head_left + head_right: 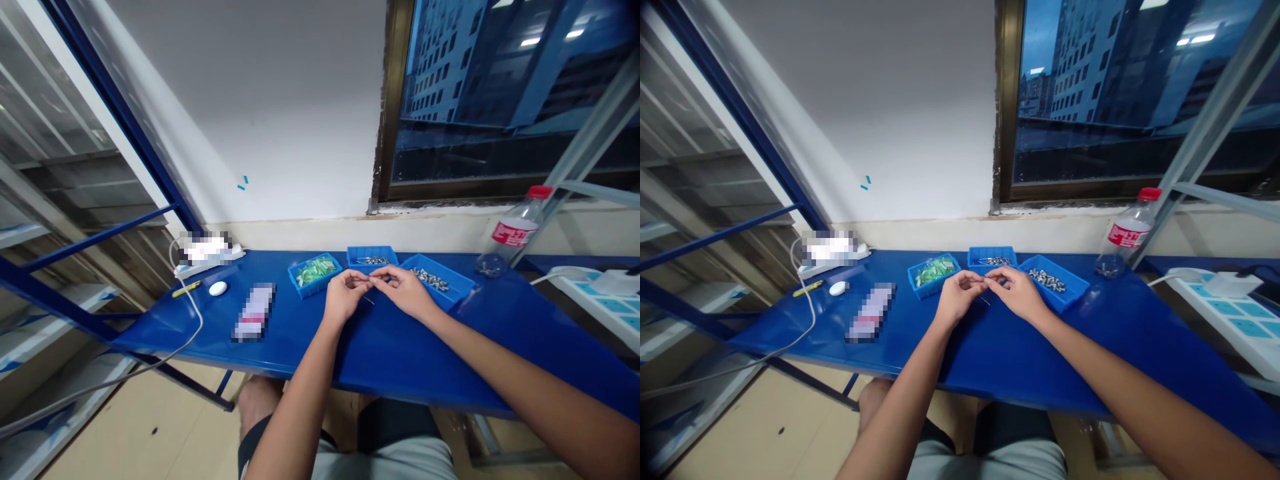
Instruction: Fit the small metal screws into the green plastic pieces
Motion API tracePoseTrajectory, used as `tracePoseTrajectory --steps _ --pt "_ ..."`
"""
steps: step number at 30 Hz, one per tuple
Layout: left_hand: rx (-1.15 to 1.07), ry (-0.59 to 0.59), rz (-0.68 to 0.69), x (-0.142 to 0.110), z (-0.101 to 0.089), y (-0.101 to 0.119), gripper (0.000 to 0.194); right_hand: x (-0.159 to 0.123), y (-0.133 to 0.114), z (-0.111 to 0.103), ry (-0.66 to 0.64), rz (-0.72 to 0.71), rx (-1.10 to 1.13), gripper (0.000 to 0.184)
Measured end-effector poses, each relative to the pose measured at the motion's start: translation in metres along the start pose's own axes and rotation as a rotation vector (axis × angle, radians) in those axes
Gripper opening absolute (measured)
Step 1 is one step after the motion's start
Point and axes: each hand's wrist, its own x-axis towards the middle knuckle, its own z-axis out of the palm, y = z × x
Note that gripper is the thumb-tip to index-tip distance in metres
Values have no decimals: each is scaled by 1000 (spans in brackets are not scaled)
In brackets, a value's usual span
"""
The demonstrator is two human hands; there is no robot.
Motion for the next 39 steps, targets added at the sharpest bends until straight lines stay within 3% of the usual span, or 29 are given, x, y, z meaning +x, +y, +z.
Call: tracePoseTrajectory --steps 9,14,18,31,35,39 --pt "1 10 49 1 1 2 25 1 1 -3 35 45 30 34" --pt "-195 79 76 4 -1 4 49 -1 2 0 -81 17 -75 31" --pt "-200 39 36 3 -1 5 59 -2 2 3 -85 25 -56 30" --pt "-132 -86 26 -4 5 15 50 0 5 1 59 104 114 39" --pt "-30 12 79 -1 2 11 37 3 2 -1 35 140 85 44" --pt "52 147 64 1 -1 8 27 14 4 -3 73 166 191 51"
